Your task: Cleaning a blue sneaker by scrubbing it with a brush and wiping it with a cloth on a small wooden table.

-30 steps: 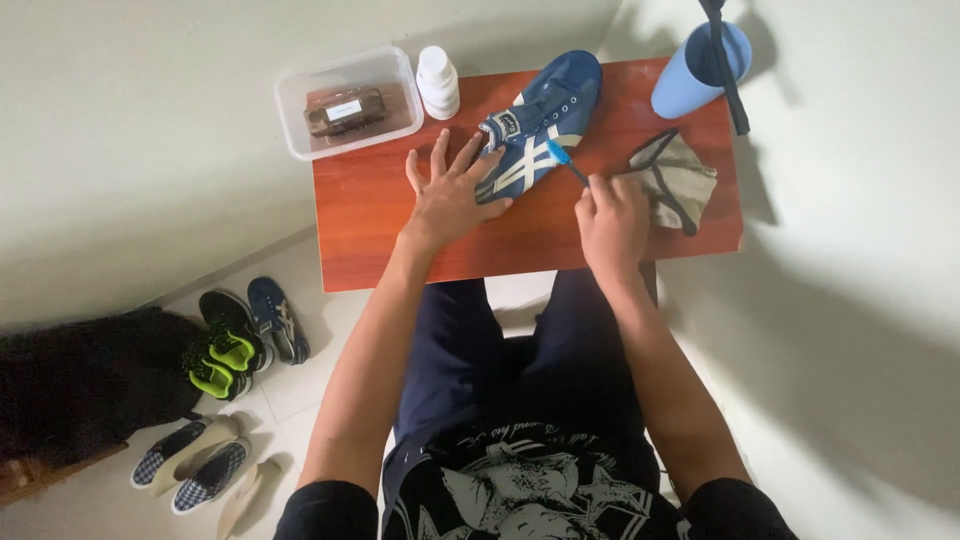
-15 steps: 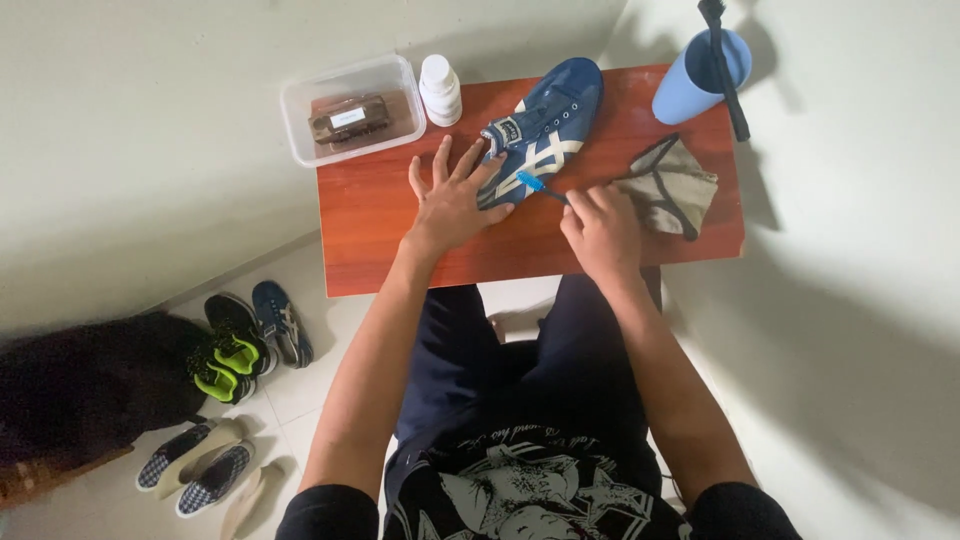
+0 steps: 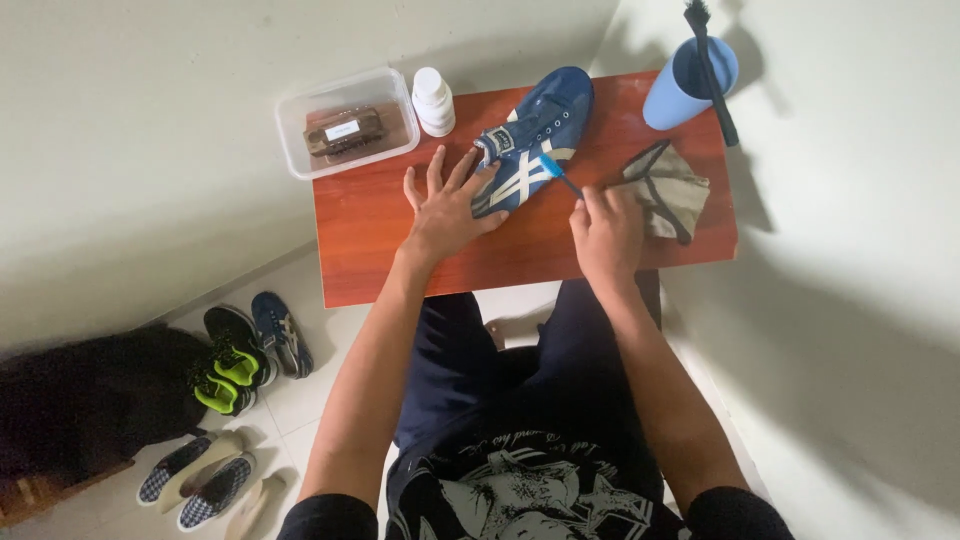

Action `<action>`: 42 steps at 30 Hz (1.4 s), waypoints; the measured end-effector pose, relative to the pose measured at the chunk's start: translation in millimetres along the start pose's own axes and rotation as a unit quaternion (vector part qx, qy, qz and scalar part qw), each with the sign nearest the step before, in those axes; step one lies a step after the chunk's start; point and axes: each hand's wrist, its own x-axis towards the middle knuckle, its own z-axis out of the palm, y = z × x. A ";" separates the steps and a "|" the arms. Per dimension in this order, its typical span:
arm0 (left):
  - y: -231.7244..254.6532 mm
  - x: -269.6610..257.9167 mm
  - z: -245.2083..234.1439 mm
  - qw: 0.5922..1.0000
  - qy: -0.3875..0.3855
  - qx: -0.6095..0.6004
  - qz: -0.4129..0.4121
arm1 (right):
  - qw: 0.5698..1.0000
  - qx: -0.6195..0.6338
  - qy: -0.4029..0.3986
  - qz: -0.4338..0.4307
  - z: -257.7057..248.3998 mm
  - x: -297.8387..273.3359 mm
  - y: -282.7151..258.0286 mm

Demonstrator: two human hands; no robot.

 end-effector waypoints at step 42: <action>10.8 -6.3 -12.6 0.999 -0.023 -0.005 -0.022 | 0.999 -0.012 0.032 -0.032 1.1 0.1 3.5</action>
